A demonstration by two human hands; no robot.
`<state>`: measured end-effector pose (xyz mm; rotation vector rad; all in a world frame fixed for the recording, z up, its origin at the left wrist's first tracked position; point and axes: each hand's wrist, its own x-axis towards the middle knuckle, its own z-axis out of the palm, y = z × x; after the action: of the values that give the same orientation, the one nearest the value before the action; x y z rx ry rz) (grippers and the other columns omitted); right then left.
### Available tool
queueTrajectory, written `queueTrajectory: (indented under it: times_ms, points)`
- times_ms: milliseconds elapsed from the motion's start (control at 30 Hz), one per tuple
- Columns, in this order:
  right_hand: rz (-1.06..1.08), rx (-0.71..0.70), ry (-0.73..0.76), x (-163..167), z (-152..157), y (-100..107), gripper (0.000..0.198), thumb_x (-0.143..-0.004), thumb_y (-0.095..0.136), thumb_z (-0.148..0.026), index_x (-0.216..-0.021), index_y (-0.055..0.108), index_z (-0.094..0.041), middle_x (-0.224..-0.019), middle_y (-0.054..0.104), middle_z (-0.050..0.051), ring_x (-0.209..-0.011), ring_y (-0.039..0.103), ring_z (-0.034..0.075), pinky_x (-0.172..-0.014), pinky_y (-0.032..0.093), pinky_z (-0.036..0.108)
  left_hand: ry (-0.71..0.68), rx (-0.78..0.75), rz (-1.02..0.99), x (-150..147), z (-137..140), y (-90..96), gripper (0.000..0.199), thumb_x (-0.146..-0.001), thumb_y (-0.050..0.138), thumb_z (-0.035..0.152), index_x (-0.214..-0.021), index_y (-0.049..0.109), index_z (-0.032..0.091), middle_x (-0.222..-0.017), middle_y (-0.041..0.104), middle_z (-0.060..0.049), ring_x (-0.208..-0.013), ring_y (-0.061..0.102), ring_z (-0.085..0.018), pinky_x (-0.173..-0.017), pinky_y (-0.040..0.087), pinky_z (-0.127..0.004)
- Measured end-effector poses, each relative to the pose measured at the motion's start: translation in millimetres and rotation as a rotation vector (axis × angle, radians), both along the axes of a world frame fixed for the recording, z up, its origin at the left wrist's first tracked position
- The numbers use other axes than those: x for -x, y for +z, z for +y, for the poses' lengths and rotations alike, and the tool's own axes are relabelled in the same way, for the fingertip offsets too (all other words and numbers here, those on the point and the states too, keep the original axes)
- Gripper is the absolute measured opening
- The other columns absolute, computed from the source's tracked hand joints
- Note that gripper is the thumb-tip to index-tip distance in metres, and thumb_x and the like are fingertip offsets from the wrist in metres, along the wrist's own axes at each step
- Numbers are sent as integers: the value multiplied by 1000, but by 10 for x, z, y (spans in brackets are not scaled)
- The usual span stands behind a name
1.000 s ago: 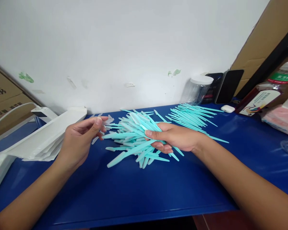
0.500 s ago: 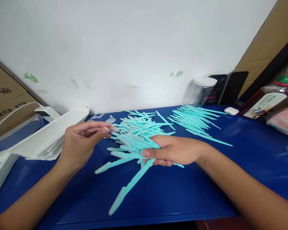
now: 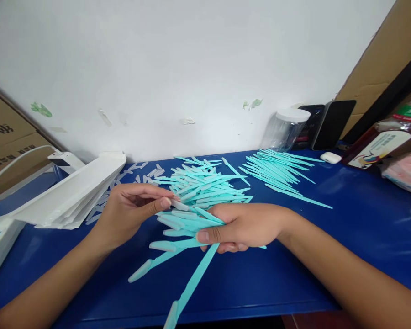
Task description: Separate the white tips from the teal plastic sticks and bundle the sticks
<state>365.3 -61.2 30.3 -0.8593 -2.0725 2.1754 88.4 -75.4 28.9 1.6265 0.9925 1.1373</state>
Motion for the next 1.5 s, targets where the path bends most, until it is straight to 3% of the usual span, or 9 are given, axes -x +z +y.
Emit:
queueTrajectory:
  times_ms: [167,467,600,800,1133,1500]
  points:
    - [-5,-35,51,25,15,-3,50,-101,67,-64,-87,69,-15,-59,50,-7,-52,44,9,-58,42,25,16,-16,5,-28,-21,-16,10,-81,94,28,-90,90,25,-87,87,-3,-79,82,-18,-70,67,-22]
    - [0,-25,62,27,7,22,53,-100,66,-68,-83,66,-17,-58,48,-7,-51,43,10,-54,39,26,88,-61,16,-21,-44,0,10,-80,95,26,-89,90,24,-84,86,-2,-75,82,-17,-69,67,-20]
    - [-16,-30,47,23,5,-2,57,-99,65,-70,-78,65,-17,-56,48,-7,-51,44,10,-55,40,27,35,-66,37,-44,-56,-4,9,-81,94,26,-89,90,25,-84,86,-3,-76,82,-18,-69,68,-21]
    - [-27,-32,91,18,-2,-53,56,-102,62,-68,-85,69,-16,-57,48,-7,-52,46,10,-60,44,27,3,-66,62,-98,-100,15,9,-80,95,26,-87,90,25,-87,87,-3,-81,83,-20,-71,68,-25]
    - [-49,16,145,78,-32,-88,58,-101,62,-70,-97,72,-14,-60,50,-6,-54,46,10,-60,45,27,-182,113,8,-132,-67,-26,10,-76,97,22,-78,87,22,-80,84,-5,-83,82,-22,-72,64,-27]
    - [-89,5,147,81,-62,-74,61,-99,62,-72,-102,74,-12,-65,55,-4,-57,51,10,-58,47,24,-304,68,-48,-174,-89,-25,6,-82,93,20,-81,88,22,-95,85,-6,-89,79,-18,-78,62,-24]
